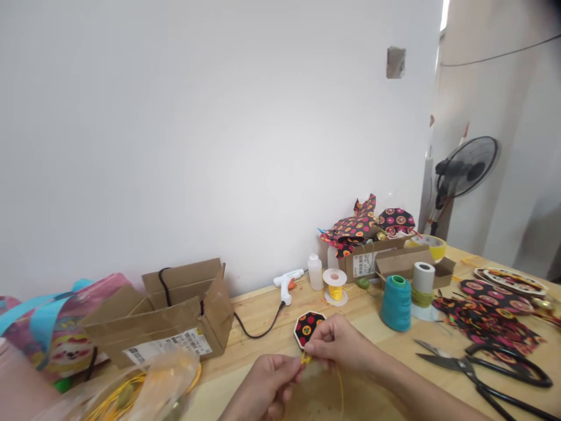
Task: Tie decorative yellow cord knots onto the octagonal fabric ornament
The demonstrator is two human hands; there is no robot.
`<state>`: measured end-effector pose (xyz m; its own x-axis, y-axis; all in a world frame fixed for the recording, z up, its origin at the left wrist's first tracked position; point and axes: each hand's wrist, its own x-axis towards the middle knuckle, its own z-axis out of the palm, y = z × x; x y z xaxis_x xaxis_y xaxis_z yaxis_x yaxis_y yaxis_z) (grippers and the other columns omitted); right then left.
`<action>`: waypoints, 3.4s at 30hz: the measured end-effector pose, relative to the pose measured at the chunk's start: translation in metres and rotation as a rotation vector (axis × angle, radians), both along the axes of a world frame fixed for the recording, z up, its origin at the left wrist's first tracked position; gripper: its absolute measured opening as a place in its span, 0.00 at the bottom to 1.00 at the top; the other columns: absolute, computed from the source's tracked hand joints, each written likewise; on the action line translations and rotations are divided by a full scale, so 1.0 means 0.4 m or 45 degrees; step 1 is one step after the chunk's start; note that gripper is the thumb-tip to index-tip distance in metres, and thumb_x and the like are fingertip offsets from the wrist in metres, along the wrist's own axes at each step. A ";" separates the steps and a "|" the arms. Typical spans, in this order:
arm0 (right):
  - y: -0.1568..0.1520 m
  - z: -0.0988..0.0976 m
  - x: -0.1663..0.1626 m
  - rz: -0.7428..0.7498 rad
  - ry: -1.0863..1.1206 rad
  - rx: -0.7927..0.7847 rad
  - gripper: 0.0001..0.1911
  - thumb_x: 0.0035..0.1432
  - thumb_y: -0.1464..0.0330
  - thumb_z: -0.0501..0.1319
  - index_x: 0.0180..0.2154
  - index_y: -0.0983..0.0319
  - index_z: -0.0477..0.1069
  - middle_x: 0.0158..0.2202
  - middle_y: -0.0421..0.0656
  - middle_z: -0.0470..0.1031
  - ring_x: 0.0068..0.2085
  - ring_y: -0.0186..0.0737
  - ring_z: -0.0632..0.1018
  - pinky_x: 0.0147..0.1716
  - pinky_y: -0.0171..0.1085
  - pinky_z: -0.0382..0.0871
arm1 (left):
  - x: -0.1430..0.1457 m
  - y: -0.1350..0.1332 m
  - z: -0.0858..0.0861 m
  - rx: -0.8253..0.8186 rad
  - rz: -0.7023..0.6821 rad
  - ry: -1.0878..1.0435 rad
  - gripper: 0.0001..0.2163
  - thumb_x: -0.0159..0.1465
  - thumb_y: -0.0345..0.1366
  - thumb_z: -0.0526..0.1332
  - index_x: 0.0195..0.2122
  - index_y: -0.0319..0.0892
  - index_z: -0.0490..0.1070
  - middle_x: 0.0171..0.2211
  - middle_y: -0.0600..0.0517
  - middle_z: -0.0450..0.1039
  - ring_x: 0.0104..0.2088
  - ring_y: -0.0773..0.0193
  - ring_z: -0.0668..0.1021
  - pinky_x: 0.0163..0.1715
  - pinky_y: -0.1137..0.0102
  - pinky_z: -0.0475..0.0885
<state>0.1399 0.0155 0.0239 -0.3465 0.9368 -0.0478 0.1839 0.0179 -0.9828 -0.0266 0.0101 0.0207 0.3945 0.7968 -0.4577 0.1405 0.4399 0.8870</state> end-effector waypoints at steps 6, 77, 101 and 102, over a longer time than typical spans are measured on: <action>-0.008 -0.015 0.018 0.113 0.433 -0.260 0.17 0.47 0.59 0.56 0.23 0.68 0.69 0.08 0.30 0.52 0.10 0.21 0.49 0.09 0.26 0.38 | 0.025 -0.005 -0.013 0.328 -0.092 0.161 0.17 0.46 0.48 0.59 0.18 0.35 0.71 0.08 0.59 0.61 0.07 0.78 0.55 0.09 0.77 0.43; -0.048 -0.010 -0.002 -0.134 -0.789 0.749 0.08 0.51 0.72 0.51 0.27 0.59 0.68 0.25 0.39 0.69 0.31 0.34 0.66 0.25 0.30 0.53 | 0.037 -0.028 -0.011 0.306 0.456 0.091 0.15 0.45 0.41 0.63 0.30 0.36 0.75 0.09 0.61 0.55 0.13 0.74 0.55 0.14 0.77 0.47; -0.043 -0.005 -0.002 -0.117 -0.698 0.735 0.11 0.54 0.69 0.49 0.24 0.61 0.67 0.24 0.40 0.66 0.29 0.34 0.65 0.27 0.33 0.54 | 0.042 -0.034 -0.006 0.444 0.449 -0.128 0.13 0.46 0.32 0.64 0.35 0.38 0.70 0.25 0.51 0.77 0.29 0.65 0.76 0.29 0.76 0.68; -0.044 -0.003 -0.003 -0.109 -0.694 0.724 0.12 0.54 0.69 0.50 0.23 0.61 0.67 0.24 0.40 0.66 0.28 0.34 0.65 0.26 0.33 0.53 | 0.045 -0.036 -0.003 0.438 0.433 -0.121 0.13 0.46 0.32 0.63 0.35 0.39 0.70 0.25 0.51 0.77 0.29 0.65 0.75 0.29 0.76 0.68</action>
